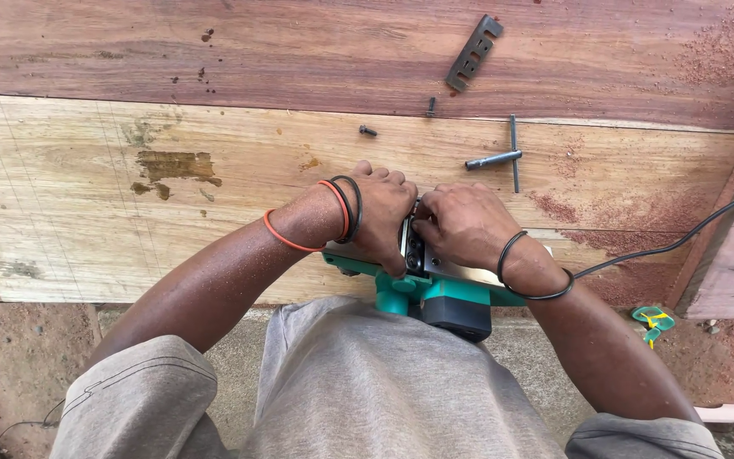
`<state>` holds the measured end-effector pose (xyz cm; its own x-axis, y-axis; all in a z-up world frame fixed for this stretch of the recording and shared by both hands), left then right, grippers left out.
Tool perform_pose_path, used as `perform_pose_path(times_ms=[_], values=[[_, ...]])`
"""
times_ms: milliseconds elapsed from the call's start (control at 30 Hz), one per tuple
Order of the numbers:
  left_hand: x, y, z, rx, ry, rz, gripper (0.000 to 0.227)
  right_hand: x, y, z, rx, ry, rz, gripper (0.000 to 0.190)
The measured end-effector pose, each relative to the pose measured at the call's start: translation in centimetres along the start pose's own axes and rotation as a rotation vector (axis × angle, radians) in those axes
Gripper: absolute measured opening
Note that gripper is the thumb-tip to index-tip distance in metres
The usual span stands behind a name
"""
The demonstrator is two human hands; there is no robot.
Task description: The recorder is seen assembling or adjusting the blades of an electric hand planer.
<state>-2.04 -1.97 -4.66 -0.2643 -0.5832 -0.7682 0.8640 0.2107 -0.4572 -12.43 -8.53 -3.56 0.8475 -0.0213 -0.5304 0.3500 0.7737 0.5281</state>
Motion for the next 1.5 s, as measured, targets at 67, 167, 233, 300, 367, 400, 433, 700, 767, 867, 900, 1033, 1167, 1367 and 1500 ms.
perform_pose_path(times_ms=[67,167,233,300,367,400,433,700,767,867,900,1033,1167,1367,1500], values=[[-0.1,0.0,0.0,0.002,0.003,0.003,0.107,0.2,0.1,-0.1,-0.025,0.041,-0.022,0.025],[-0.2,0.0,0.1,0.001,0.0,0.004,0.107,0.2,0.1,-0.3,-0.026,0.036,-0.035,0.025],[-0.3,-0.1,0.3,-0.006,0.012,0.008,0.106,0.2,0.0,-0.4,-0.041,0.009,-0.037,0.027],[-0.2,0.1,0.1,-0.009,0.003,0.004,0.107,0.2,0.2,-0.3,-0.039,0.025,-0.056,0.026],[-0.1,0.1,0.1,-0.011,-0.008,0.0,0.107,0.2,0.2,-0.5,-0.039,0.039,-0.074,0.026],[-0.1,0.1,0.1,-0.011,-0.007,0.003,0.106,0.2,0.1,-0.6,-0.041,0.026,-0.075,0.026],[-0.1,0.1,0.1,-0.01,-0.007,0.005,0.106,0.2,0.0,-0.7,-0.043,0.013,-0.076,0.027],[-0.4,-0.1,0.3,-0.011,-0.006,0.006,0.104,0.3,0.4,0.0,-0.054,0.071,-0.094,0.026],[-0.4,-0.2,0.3,-0.013,-0.004,0.004,0.104,0.5,-0.1,-0.3,-0.047,0.059,-0.082,0.026],[-0.3,-0.1,0.2,-0.005,0.001,0.012,0.104,0.8,-0.9,-0.7,0.086,0.078,-0.112,0.023],[-0.2,-0.1,0.2,-0.002,0.003,0.01,0.104,0.8,-1.0,-1.0,0.128,0.106,-0.133,0.023],[-0.2,-0.1,0.3,0.007,0.006,0.014,0.106,0.9,-1.3,-1.3,0.179,0.12,-0.134,0.022],[-0.4,-0.2,0.5,0.005,0.033,0.025,0.107,0.9,-1.6,-1.5,0.206,0.111,-0.128,0.021],[-0.5,-0.3,0.5,0.009,0.032,0.024,0.107,1.0,-2.0,-2.0,0.267,0.129,-0.156,0.02],[-0.5,-0.2,0.5,0.006,0.037,0.027,0.107,1.0,-2.2,-2.2,0.293,0.118,-0.161,0.021]])
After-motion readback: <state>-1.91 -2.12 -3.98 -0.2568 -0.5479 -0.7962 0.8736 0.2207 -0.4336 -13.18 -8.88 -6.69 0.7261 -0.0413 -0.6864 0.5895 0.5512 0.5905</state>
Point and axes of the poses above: each hand's wrist, its own x-axis towards the middle knuckle, its own z-axis out of the back of the hand, y = z × x, the point moved 5 cm from there along x, towards the middle knuckle, and after that the axes turned 9 degrees about z, right-handed, at the moved point
